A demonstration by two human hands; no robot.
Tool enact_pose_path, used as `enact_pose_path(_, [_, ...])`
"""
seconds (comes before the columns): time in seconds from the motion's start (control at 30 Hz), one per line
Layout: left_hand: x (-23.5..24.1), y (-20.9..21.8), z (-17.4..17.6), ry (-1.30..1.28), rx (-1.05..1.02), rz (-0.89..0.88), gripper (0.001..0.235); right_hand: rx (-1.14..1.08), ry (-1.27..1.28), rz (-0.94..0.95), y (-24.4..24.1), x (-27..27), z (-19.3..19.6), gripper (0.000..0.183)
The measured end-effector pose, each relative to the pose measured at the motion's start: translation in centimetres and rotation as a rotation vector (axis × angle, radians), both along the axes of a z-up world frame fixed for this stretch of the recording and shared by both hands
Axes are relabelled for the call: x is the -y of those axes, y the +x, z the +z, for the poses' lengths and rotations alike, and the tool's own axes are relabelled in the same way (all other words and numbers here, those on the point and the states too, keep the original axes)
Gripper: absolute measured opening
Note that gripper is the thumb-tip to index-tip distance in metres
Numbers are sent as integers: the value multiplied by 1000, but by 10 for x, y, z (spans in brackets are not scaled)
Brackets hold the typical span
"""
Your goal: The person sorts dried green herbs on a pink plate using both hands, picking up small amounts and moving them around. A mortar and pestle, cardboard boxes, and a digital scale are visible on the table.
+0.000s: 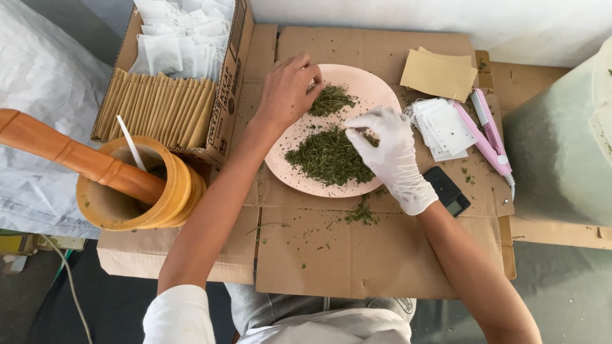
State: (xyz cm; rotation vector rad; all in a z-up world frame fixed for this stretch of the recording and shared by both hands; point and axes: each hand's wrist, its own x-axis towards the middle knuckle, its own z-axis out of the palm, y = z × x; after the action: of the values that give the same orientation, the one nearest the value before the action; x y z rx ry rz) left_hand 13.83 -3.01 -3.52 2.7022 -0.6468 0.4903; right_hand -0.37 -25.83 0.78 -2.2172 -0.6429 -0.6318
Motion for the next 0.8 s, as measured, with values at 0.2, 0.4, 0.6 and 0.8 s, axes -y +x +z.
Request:
enact_pose_path(0.2, [-7, -52, 21, -93, -71, -75, 20, -71, -390, 48, -3, -1, -6, 39])
enact_pose_path(0.4, [-30, -100, 7, -107, -163, -226, 16, 89, -307, 92, 9, 7, -32, 14])
enact_pose_path(0.6, [-28, -138, 48, -231, -271, -271, 18, -57, -349, 108, 15, 17, -32, 18])
enact_pose_path(0.8, [-27, -137, 32, -251, -185, -313, 16, -98, -472, 119, -4, 0, 23, 27])
